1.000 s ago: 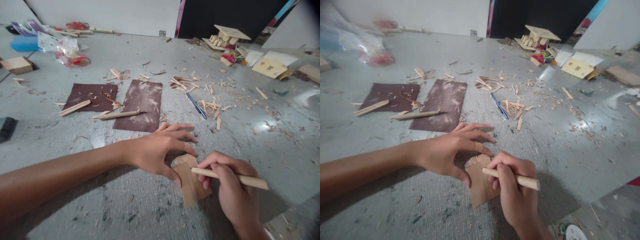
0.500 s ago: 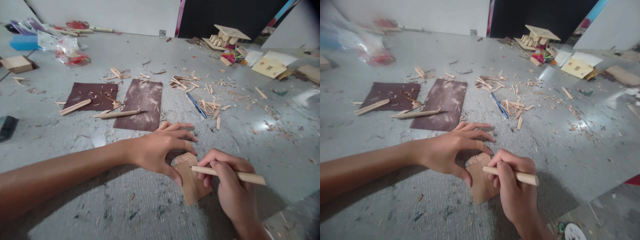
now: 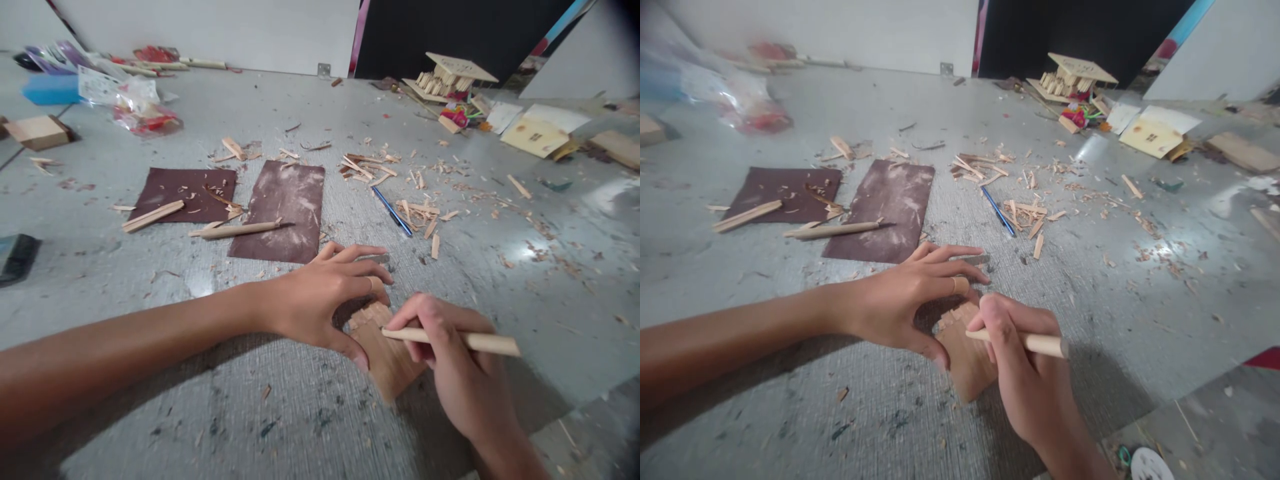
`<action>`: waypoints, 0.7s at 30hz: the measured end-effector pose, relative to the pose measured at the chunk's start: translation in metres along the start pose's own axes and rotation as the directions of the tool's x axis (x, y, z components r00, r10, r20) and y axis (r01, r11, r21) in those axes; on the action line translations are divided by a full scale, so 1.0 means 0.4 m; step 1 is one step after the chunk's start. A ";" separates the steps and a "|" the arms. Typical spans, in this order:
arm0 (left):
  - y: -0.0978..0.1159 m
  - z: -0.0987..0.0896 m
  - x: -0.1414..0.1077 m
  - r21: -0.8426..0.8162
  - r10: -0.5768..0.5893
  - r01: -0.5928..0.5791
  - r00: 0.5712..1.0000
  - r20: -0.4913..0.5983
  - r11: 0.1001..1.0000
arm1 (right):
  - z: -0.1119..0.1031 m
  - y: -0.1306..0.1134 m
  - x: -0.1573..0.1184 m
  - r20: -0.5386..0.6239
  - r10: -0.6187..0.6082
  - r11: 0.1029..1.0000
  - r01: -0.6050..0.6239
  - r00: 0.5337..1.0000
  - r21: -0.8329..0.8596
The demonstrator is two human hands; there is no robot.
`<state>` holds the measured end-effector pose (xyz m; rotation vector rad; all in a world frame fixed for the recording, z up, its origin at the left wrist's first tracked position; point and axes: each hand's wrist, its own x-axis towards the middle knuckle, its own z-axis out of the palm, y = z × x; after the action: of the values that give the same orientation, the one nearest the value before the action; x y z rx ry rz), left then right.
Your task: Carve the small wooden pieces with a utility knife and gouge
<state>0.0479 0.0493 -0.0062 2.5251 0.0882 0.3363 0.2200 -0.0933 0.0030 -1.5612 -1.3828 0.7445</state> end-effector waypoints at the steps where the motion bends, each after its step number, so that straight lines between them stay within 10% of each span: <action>1: 0.000 0.001 0.000 0.001 0.002 -0.002 1.000 -0.008 1.000 | -0.001 0.002 -0.002 0.018 0.005 1.000 -0.005 1.000 0.028; 21: -0.005 0.007 -0.002 -0.012 0.023 -0.024 0.999 -0.029 1.000 | -0.003 0.000 0.015 0.072 -0.094 0.987 0.102 0.993 -0.121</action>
<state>0.0480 0.0492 -0.0096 2.5116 0.0675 0.3814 0.2224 -0.0876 0.0044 -1.5639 -1.5689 0.6657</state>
